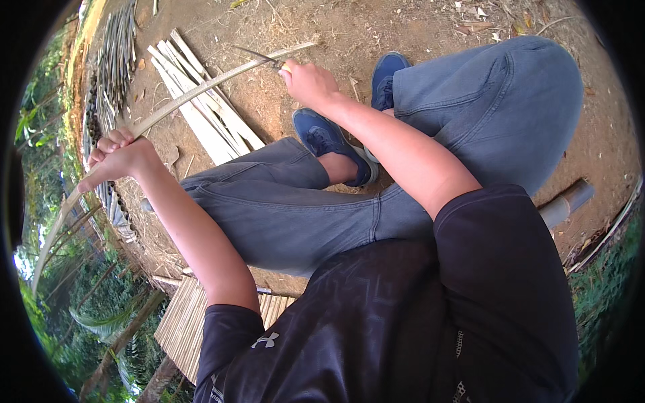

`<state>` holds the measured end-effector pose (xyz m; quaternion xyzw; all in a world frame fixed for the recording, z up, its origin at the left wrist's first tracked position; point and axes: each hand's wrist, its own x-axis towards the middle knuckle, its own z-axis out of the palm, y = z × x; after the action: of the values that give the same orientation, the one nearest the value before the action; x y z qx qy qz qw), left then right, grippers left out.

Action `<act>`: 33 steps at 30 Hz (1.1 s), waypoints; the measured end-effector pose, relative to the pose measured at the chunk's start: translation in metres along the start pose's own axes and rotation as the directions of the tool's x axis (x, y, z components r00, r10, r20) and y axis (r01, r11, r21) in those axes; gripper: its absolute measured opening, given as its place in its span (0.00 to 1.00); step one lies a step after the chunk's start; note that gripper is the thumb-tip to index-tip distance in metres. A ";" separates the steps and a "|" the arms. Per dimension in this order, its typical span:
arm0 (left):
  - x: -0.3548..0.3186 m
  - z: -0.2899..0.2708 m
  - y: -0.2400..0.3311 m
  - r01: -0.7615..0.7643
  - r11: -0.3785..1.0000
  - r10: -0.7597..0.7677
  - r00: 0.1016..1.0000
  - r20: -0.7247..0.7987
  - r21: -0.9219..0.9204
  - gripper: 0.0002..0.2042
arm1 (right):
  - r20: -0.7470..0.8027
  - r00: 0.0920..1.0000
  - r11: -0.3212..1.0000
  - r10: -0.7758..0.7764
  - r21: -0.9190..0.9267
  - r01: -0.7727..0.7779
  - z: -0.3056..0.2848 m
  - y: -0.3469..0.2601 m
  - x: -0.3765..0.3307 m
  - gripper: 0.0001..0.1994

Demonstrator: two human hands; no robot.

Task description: The person strips layers from long pieces of bamboo using a knife.

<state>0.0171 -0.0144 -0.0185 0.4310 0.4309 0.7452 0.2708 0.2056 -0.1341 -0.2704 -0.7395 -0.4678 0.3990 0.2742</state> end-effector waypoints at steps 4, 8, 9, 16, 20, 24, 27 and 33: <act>0.002 0.005 -0.003 0.042 0.998 -0.042 0.999 -0.004 -0.035 0.38 | -0.007 1.000 1.000 -0.003 -0.022 0.003 -0.001 0.002 0.003 0.17; 0.000 0.004 0.000 0.004 1.000 -0.004 1.000 0.001 0.002 0.39 | 0.056 0.998 1.000 -0.028 0.004 0.028 -0.008 -0.012 0.001 0.17; -0.001 0.005 -0.001 0.013 1.000 -0.012 1.000 0.017 -0.016 0.39 | 0.046 0.999 0.999 0.026 0.033 -0.027 0.000 0.001 0.004 0.17; 0.006 -0.003 -0.002 0.052 0.985 -0.016 0.978 0.208 -0.166 0.39 | 0.002 0.999 0.998 -0.038 -0.058 0.038 -0.009 -0.020 0.004 0.18; 0.008 -0.003 -0.002 0.086 0.973 -0.027 0.963 0.270 -0.212 0.40 | 0.001 0.999 0.998 0.032 -0.049 -0.032 -0.008 -0.005 0.010 0.18; 0.011 -0.008 -0.003 0.098 0.973 -0.028 0.949 0.314 -0.210 0.40 | -0.026 0.999 0.997 -0.043 -0.072 0.041 -0.006 -0.031 -0.002 0.18; 0.018 -0.010 -0.008 0.120 0.966 -0.045 0.952 0.304 -0.231 0.40 | -0.035 0.999 0.998 -0.039 -0.060 0.037 -0.006 -0.023 0.004 0.18; 0.015 -0.008 -0.005 0.114 0.972 -0.054 0.959 0.278 -0.206 0.40 | -0.003 1.000 0.998 0.003 -0.065 -0.003 -0.009 -0.018 0.003 0.18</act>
<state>0.0028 -0.0037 -0.0185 0.4773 0.3230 0.7102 0.4043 0.2052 -0.1248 -0.2528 -0.7491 -0.4790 0.3831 0.2502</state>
